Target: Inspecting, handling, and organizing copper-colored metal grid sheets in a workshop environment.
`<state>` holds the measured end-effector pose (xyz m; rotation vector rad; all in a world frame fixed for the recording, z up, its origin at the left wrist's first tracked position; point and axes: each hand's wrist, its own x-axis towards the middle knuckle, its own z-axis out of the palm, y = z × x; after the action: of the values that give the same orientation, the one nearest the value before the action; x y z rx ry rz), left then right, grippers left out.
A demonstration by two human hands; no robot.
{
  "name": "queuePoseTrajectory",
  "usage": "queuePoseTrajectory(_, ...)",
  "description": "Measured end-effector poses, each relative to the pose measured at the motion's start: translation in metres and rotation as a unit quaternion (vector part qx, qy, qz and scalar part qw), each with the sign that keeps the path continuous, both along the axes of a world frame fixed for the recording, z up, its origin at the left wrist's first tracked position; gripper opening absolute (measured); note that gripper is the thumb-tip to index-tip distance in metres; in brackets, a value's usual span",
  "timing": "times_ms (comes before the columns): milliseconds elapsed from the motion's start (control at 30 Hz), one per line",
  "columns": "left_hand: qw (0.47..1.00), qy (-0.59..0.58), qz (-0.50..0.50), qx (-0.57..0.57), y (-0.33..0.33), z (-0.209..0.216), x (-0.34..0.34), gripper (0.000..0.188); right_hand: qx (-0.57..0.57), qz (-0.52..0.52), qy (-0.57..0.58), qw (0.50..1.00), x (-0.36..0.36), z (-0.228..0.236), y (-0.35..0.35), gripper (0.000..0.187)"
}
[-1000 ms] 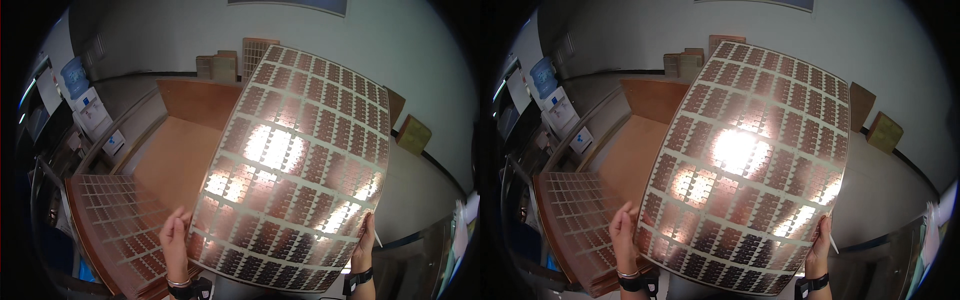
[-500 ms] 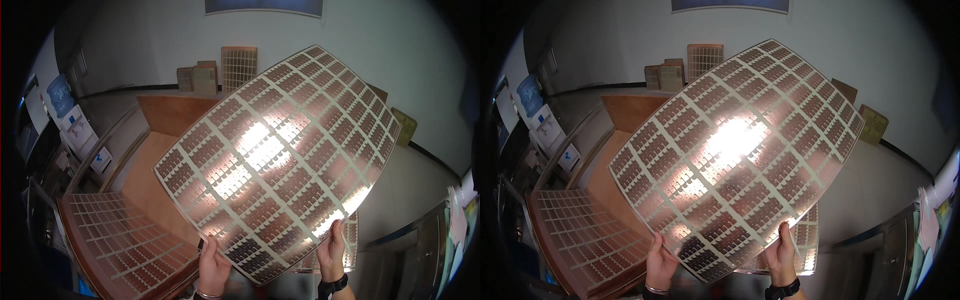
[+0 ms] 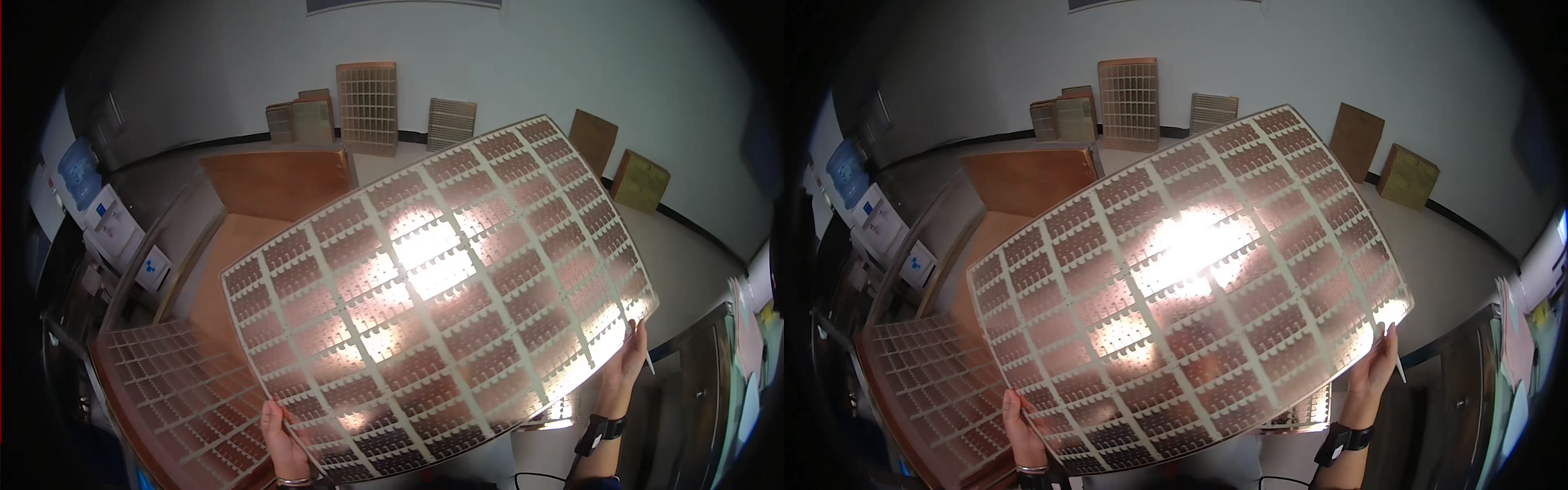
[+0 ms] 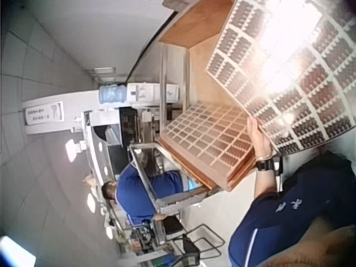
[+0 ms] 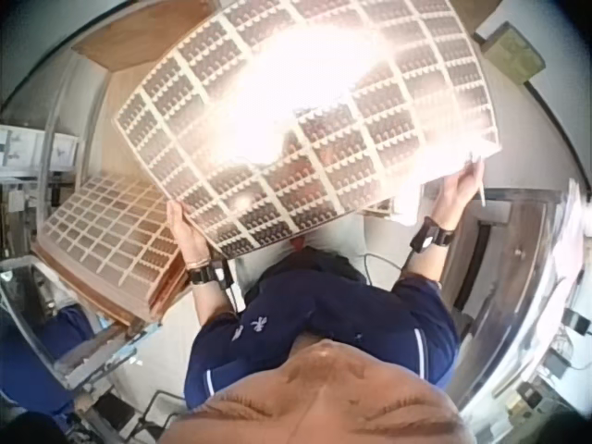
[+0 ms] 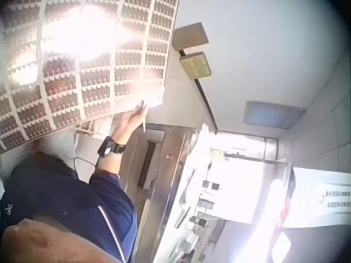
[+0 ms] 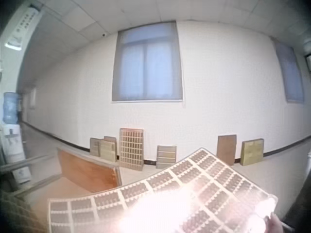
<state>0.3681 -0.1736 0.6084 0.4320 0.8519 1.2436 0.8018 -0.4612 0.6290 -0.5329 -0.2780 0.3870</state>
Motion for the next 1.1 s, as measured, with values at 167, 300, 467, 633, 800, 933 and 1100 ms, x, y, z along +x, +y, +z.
queuePoseTrajectory(167,0.983,0.172,0.036,0.053,0.004,0.021,-0.006,0.018,-0.044,-0.086,-0.023,0.995,-0.012,0.020,-0.011,0.037)
queuePoseTrajectory(300,0.959,0.272,-0.002,0.083,0.011,0.007,-0.018,0.021,-0.052,-0.099,-0.069,0.991,-0.039,0.041,-0.006,0.026)
queuePoseTrajectory(467,0.950,0.304,-0.031,0.057,0.012,0.004,-0.028,0.040,-0.113,-0.120,-0.106,0.981,-0.049,0.052,-0.006,0.046)
queuePoseTrajectory(633,0.945,0.315,-0.055,0.072,0.004,0.030,-0.009,0.043,-0.149,-0.146,-0.119,0.971,-0.058,0.074,0.003,0.052)
queuePoseTrajectory(800,0.936,0.337,-0.077,0.069,0.004,0.035,0.001,0.046,-0.177,-0.137,-0.140,0.964,-0.059,0.080,-0.005,0.058)
queuePoseTrajectory(933,0.927,0.364,-0.060,0.060,0.004,0.026,-0.005,0.048,-0.176,-0.138,-0.133,0.965,-0.060,0.078,-0.006,0.057)
queuePoseTrajectory(1100,0.911,0.404,-0.035,0.072,-0.001,0.039,0.014,0.041,-0.175,-0.131,-0.121,0.968,-0.060,0.074,-0.008,0.055)
